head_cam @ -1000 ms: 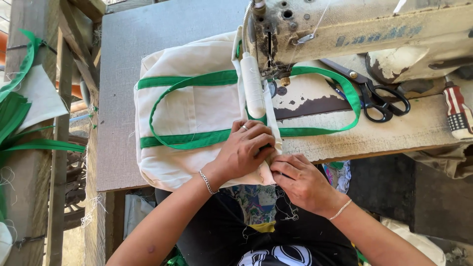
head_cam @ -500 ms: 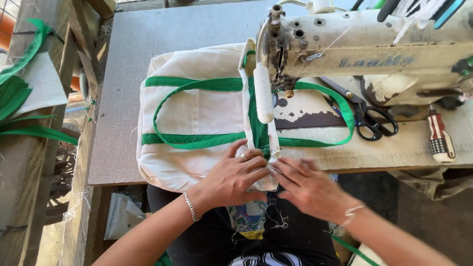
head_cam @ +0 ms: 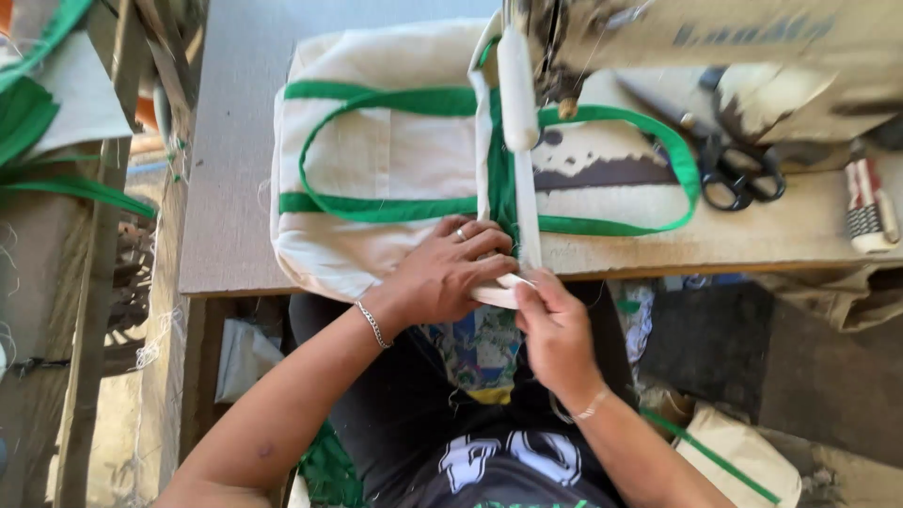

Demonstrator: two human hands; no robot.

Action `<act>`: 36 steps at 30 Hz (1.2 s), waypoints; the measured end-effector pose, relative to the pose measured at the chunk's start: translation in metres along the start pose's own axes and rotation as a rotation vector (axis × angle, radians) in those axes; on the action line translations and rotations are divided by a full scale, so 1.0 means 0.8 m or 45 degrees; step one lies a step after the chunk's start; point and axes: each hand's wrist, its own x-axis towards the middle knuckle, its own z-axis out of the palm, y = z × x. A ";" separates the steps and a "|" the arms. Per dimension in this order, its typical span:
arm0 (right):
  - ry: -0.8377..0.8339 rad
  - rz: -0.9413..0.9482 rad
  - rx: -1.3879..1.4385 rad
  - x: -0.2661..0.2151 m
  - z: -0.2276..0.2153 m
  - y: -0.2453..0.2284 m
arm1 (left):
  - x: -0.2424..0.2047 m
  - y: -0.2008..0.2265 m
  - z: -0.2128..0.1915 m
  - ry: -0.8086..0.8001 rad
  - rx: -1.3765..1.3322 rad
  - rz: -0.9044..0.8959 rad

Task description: Sewing green straps and trim onto a white canvas bag using an industrial sewing machine.

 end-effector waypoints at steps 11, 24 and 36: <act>-0.283 -0.869 -0.372 0.026 -0.024 -0.036 | 0.012 0.001 -0.027 -0.154 0.146 0.032; -0.099 -1.145 -0.767 0.020 -0.046 0.001 | 0.053 -0.003 -0.056 -0.029 -0.039 -0.123; -0.299 -1.118 -0.798 0.013 -0.044 -0.019 | 0.040 -0.024 -0.037 -0.393 0.136 -0.138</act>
